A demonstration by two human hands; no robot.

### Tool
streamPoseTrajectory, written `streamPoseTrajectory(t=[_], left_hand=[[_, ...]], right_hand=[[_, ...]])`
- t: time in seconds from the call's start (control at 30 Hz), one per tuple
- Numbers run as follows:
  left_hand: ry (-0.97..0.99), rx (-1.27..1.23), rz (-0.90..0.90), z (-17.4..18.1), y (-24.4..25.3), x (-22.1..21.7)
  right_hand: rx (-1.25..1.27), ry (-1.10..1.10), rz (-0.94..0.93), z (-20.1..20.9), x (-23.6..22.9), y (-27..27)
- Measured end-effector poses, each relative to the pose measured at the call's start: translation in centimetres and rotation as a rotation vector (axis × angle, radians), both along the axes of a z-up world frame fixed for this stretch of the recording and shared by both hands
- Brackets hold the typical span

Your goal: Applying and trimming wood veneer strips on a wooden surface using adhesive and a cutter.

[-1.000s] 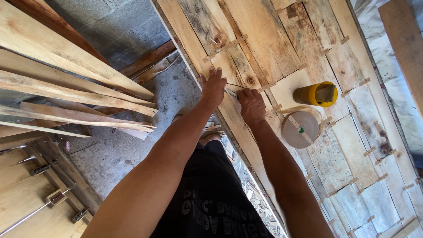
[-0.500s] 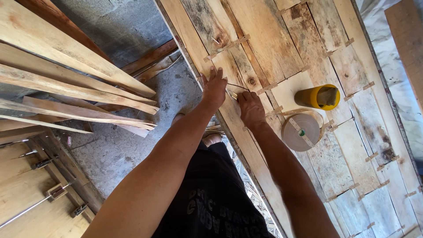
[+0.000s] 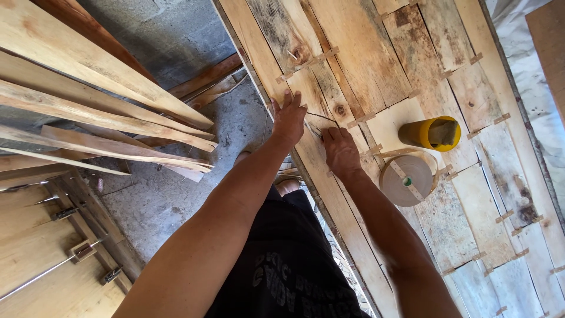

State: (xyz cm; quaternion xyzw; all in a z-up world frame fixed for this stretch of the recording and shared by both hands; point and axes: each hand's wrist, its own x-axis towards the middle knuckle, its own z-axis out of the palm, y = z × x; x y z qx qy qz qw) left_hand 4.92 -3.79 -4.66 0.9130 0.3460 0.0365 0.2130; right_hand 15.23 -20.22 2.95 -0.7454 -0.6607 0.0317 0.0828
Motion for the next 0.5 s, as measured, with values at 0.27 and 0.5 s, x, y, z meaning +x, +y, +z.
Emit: streamPoseTrajectory(t=[0.27,0.5], left_hand=[[-0.001,0.007,-0.026,0.2,0.1,-0.1],[-0.024,0.032,-0.041,-0.6,-0.1,0.3]], right_hand=[[-0.038,0.01,0.011,-0.1,0.2,-0.1],[-0.126,-0.013,0.048,1.5,0.2,-3.2]])
